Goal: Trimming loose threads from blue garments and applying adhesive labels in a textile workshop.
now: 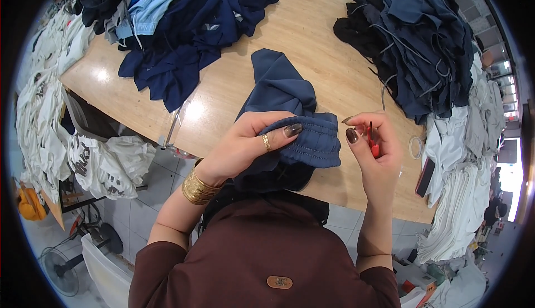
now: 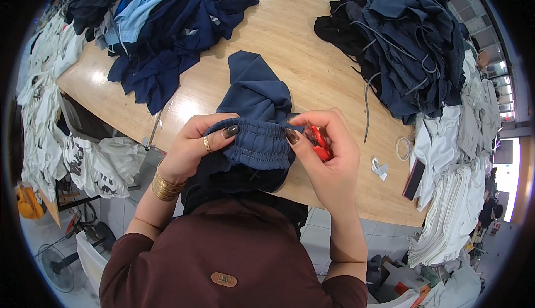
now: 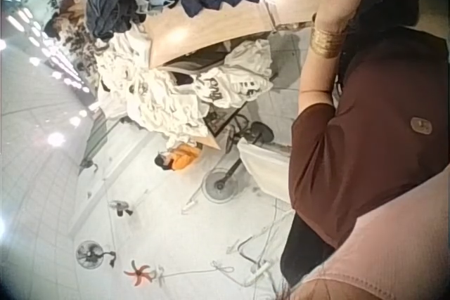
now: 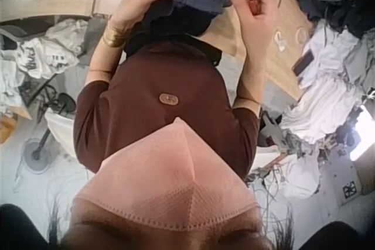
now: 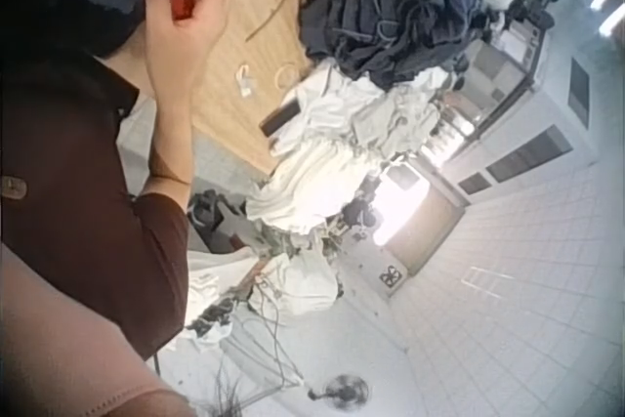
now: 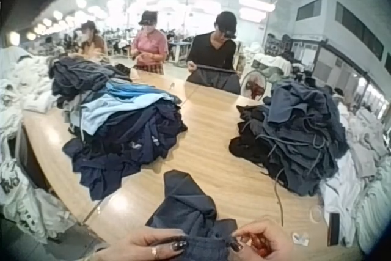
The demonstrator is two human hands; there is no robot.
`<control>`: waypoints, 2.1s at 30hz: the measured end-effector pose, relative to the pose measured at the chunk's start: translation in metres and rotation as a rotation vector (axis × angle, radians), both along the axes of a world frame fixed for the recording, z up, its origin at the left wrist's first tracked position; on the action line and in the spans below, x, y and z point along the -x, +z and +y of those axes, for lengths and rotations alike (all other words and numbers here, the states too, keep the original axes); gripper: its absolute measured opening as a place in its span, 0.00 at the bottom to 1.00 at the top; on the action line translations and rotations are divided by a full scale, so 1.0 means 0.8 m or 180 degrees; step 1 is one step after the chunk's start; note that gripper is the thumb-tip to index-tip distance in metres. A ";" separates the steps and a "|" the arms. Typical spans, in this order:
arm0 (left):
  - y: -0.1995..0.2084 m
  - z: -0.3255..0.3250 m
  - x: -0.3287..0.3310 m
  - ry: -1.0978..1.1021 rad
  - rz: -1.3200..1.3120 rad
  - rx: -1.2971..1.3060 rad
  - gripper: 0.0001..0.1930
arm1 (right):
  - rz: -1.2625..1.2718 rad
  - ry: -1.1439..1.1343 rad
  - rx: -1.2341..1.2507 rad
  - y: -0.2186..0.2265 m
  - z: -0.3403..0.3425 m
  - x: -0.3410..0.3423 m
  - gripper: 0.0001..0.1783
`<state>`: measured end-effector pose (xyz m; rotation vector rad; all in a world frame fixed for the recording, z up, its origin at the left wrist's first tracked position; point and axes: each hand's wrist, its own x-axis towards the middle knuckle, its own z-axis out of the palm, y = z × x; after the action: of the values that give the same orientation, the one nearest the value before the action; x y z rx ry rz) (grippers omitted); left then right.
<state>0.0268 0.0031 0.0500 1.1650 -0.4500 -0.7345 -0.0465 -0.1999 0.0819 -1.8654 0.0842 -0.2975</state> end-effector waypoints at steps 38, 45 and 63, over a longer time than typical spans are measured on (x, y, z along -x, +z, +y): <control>-0.021 -0.001 -0.016 -0.0221 -0.1763 -0.0675 0.12 | 0.0622 0.0409 -0.0404 0.010 -0.008 -0.005 0.09; -0.075 0.053 -0.063 -0.0782 -0.0606 -0.0966 0.17 | -0.0189 -0.0387 -0.2920 0.004 -0.072 0.000 0.04; -0.050 0.063 -0.075 -0.0527 0.0101 -0.0367 0.22 | -0.0159 -0.0757 -0.1901 -0.011 -0.084 0.021 0.07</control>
<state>0.0871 0.0532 0.0097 1.2319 -0.4865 -0.9313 -0.0630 -0.2673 0.0730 -1.2541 0.3262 -0.4294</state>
